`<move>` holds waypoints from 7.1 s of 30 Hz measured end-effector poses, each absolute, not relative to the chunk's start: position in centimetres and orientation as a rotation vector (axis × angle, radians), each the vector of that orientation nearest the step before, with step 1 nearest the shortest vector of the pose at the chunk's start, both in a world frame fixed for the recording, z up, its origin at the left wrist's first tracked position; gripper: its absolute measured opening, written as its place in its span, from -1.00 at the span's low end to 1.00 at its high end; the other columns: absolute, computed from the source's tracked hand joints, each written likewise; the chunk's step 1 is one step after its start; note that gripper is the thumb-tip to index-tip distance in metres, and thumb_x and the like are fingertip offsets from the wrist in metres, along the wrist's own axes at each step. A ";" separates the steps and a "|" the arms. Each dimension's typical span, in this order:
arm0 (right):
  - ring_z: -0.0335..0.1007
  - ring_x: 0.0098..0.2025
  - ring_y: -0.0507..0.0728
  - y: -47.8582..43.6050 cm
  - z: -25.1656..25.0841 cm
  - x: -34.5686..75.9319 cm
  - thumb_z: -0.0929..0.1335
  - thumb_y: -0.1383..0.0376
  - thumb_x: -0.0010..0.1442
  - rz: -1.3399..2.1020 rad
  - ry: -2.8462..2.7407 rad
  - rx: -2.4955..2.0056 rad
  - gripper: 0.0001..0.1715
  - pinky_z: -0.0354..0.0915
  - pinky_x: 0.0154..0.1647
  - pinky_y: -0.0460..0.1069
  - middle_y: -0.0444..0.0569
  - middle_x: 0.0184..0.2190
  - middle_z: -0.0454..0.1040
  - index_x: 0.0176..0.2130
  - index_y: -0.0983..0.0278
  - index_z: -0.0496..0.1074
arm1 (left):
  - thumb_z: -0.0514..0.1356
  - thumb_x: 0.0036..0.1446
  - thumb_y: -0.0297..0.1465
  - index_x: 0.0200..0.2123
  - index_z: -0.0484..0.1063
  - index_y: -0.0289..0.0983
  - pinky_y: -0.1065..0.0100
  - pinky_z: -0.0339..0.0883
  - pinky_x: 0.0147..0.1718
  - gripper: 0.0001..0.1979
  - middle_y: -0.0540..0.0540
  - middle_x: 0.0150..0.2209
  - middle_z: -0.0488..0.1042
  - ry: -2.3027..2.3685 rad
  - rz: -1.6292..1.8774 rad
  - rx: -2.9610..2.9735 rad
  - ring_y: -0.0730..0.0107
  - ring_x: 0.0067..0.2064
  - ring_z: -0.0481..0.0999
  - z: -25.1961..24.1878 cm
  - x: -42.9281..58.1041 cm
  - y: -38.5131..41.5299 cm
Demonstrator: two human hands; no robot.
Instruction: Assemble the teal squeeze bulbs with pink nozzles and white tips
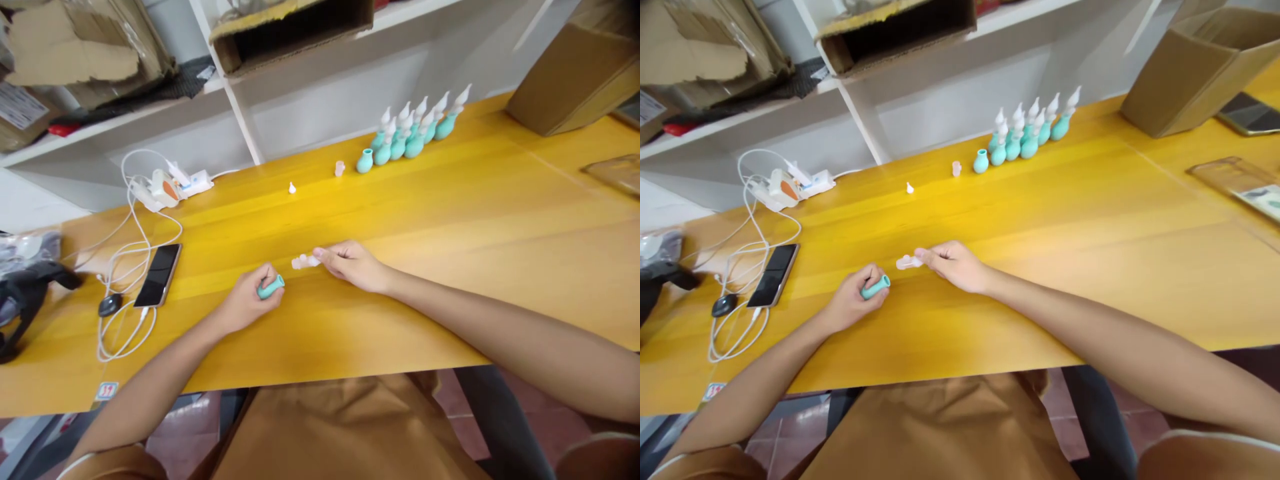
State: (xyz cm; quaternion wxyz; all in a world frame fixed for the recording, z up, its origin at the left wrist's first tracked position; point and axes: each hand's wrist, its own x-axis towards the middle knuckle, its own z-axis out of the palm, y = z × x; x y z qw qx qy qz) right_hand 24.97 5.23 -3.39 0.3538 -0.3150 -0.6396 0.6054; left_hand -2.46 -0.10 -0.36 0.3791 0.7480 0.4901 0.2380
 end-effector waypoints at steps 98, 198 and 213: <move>0.24 -0.48 0.03 2.4 -2.1 25.7 0.19 -0.28 0.54 0.710 -2.625 -0.578 -0.25 -0.04 -0.41 -0.03 -0.05 -0.42 0.49 -0.27 0.28 0.41 | 0.25 0.45 -0.35 0.10 0.34 -0.16 0.21 0.51 -0.03 -0.77 -0.14 -0.03 0.56 0.936 0.688 2.358 0.23 -0.05 0.60 -1.0 -1.5 -2.5; 0.51 0.01 0.38 24.7 3.6 20.9 0.04 -0.19 0.61 -0.088 -2.330 -1.785 -0.08 0.27 0.01 0.16 0.40 -0.06 0.62 0.03 0.43 0.63 | 0.16 0.36 -0.37 0.02 0.39 -0.26 0.08 0.48 -0.04 -0.80 -0.21 -0.01 0.50 1.515 0.345 2.433 0.11 -0.11 0.58 -0.5 -2.6 -0.5; 0.57 0.04 0.49 22.7 -1.2 19.4 0.05 0.00 0.62 -0.154 -2.678 -1.679 -0.14 0.32 0.12 0.32 0.39 -0.10 0.64 -0.05 0.43 0.72 | 0.20 0.22 -0.40 -0.19 0.36 -0.21 0.11 0.40 -0.10 -0.90 -0.11 -0.16 0.50 1.349 0.226 2.569 0.12 -0.14 0.50 -0.3 -2.8 -0.3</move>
